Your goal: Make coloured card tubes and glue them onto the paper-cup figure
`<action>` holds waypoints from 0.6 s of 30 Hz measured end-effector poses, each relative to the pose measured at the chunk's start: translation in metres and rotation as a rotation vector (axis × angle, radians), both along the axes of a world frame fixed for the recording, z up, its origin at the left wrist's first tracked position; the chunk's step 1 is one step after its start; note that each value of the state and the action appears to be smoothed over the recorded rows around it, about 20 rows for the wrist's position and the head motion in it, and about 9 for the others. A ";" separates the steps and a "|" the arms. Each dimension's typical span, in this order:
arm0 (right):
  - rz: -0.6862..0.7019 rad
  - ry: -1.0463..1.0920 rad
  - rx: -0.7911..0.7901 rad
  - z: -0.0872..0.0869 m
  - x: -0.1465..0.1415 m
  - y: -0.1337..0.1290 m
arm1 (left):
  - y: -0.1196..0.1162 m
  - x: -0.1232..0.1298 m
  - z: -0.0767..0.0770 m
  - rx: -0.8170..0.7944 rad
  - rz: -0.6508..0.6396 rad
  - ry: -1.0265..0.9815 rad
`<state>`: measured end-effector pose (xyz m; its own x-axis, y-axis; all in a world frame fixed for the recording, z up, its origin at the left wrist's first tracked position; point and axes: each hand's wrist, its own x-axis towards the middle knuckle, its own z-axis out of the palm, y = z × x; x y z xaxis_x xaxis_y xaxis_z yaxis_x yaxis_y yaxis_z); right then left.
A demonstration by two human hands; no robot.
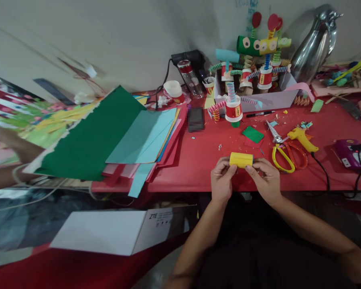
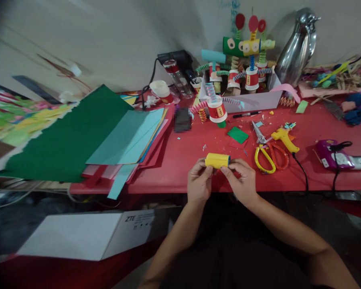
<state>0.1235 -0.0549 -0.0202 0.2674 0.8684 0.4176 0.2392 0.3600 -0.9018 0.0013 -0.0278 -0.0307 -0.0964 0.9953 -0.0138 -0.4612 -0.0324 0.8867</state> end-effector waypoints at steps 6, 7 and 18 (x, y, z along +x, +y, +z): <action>0.016 -0.052 0.036 0.000 -0.002 -0.003 | 0.002 -0.001 -0.002 0.096 -0.012 0.040; 0.012 -0.065 0.046 0.000 -0.001 -0.003 | 0.002 -0.002 -0.003 0.105 -0.024 0.056; 0.018 -0.248 0.310 0.009 0.009 -0.011 | 0.013 -0.018 -0.010 -0.380 -0.134 -0.329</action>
